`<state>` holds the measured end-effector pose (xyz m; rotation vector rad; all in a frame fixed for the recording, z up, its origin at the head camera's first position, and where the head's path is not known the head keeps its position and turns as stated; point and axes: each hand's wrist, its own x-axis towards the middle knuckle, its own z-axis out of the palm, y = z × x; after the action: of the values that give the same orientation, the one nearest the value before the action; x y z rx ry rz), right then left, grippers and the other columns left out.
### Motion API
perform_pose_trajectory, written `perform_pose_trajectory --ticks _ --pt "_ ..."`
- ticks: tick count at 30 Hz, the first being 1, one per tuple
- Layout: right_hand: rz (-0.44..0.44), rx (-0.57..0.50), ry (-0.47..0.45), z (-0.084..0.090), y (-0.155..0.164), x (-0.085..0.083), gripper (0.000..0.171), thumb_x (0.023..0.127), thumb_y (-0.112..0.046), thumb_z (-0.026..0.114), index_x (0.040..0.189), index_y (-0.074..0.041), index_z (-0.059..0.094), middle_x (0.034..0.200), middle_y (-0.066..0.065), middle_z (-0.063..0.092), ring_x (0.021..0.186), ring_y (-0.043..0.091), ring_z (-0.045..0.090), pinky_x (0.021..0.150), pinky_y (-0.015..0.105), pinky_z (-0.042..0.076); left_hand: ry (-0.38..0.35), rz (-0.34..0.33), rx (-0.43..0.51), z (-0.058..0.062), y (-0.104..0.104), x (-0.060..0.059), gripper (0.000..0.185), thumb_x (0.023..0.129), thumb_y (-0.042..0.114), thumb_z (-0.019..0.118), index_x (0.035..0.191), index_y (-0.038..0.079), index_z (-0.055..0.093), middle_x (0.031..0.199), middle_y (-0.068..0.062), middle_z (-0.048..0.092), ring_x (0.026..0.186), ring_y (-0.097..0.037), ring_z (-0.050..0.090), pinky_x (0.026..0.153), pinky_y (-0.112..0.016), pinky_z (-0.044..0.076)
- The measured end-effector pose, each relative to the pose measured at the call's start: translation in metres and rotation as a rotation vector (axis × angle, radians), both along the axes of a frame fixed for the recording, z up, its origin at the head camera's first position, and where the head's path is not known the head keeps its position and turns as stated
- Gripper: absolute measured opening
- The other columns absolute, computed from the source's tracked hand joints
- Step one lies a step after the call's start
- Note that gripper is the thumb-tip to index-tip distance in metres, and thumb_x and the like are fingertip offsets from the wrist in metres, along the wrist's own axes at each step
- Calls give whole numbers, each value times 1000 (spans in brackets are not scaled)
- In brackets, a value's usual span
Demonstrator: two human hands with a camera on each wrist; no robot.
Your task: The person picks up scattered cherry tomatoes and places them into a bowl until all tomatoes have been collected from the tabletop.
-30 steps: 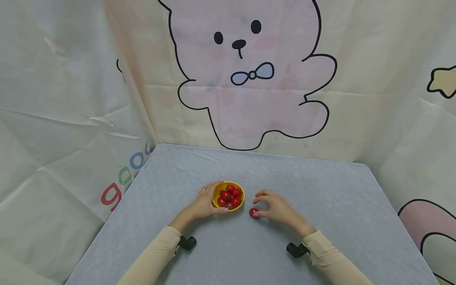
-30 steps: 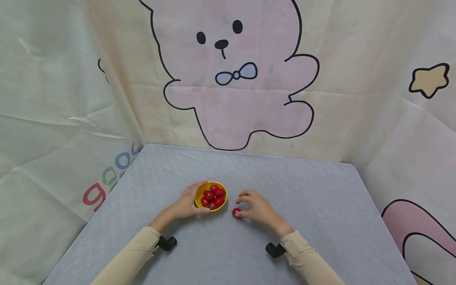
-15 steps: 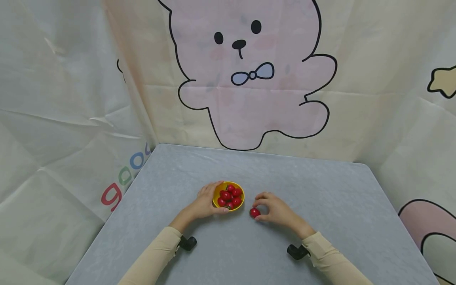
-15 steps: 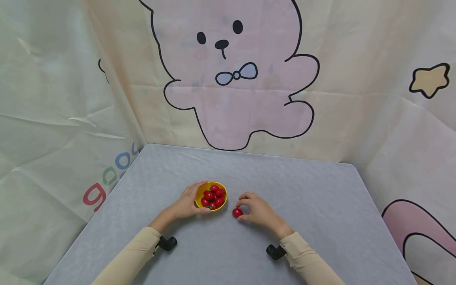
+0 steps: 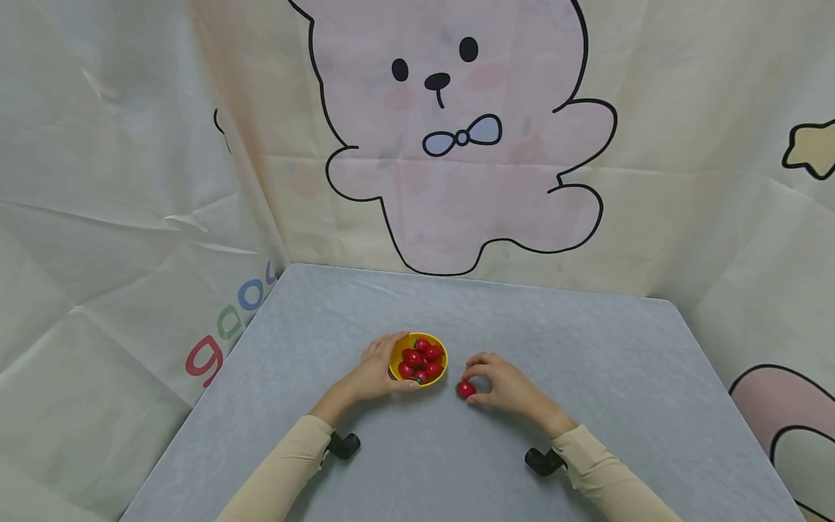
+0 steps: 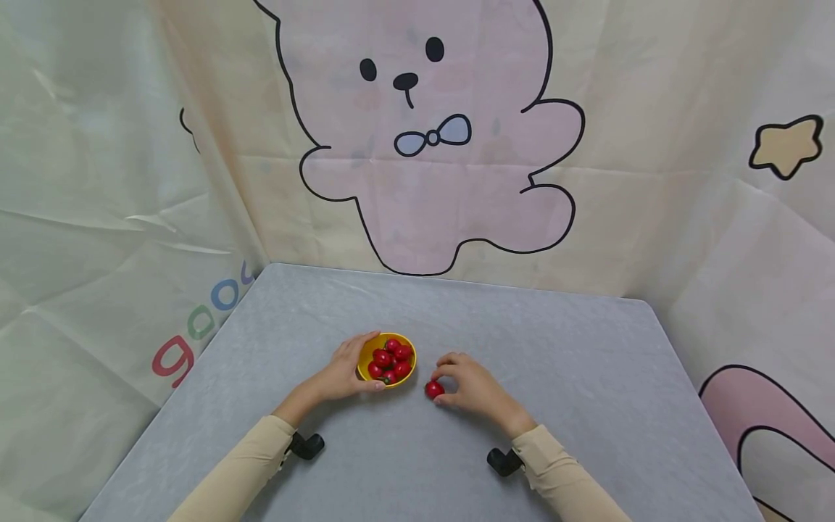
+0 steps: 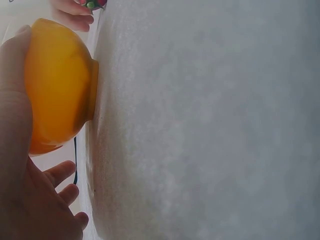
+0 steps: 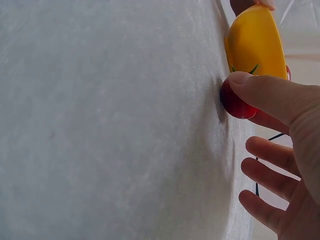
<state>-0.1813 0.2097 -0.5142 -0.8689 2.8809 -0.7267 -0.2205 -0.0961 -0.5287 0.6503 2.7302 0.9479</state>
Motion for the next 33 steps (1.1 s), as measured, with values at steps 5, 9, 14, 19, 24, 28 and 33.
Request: perform_pose_trajectory --ticks 5,9,14,19,24,28,33 --pt "-3 1 3 1 -1 -1 30 79 -26 83 106 -21 72 124 6 64 116 26 59 97 50 51 2 -3 -4 0 0 0 105 74 62 78 157 27 22 160 -10 33 148 -40 26 118 -63 24" --pt "9 26 5 0 -2 -2 33 78 -27 84 108 -21 73 123 4 63 115 25 60 98 49 51 13 -6 -4 0 0 0 106 74 62 78 156 26 22 159 -11 35 147 -40 27 117 -64 25" --pt "11 25 5 -1 -4 -3 33 78 -27 84 108 -21 73 123 4 63 115 25 59 99 49 50 11 -1 -8 -1 0 0 105 74 63 77 156 27 23 158 -10 36 146 -39 28 117 -63 26" --pt "-4 6 11 7 -4 -5 33 78 -28 84 108 -19 72 125 8 63 117 28 59 99 50 50 5 5 -7 -1 1 0 105 74 64 76 156 27 23 159 -10 35 146 -39 27 116 -64 27" --pt "-24 -6 62 18 -4 -13 32 78 -28 84 107 -21 72 126 9 63 117 28 59 98 50 51 -4 8 -8 -1 1 0 106 74 64 76 157 27 22 159 -10 34 147 -39 26 117 -64 26" --pt "-47 -11 66 29 -7 -17 32 78 -30 85 106 -22 72 127 7 63 118 27 58 99 49 51 4 12 -15 -2 2 0 107 75 64 76 157 26 20 160 -9 34 146 -39 27 117 -63 26" --pt "-63 -5 39 40 -16 -23 32 79 -32 83 108 -24 72 129 5 62 121 26 56 102 48 51 30 20 6 -3 3 2 111 73 63 78 158 22 19 160 -10 34 144 -39 29 116 -63 28"
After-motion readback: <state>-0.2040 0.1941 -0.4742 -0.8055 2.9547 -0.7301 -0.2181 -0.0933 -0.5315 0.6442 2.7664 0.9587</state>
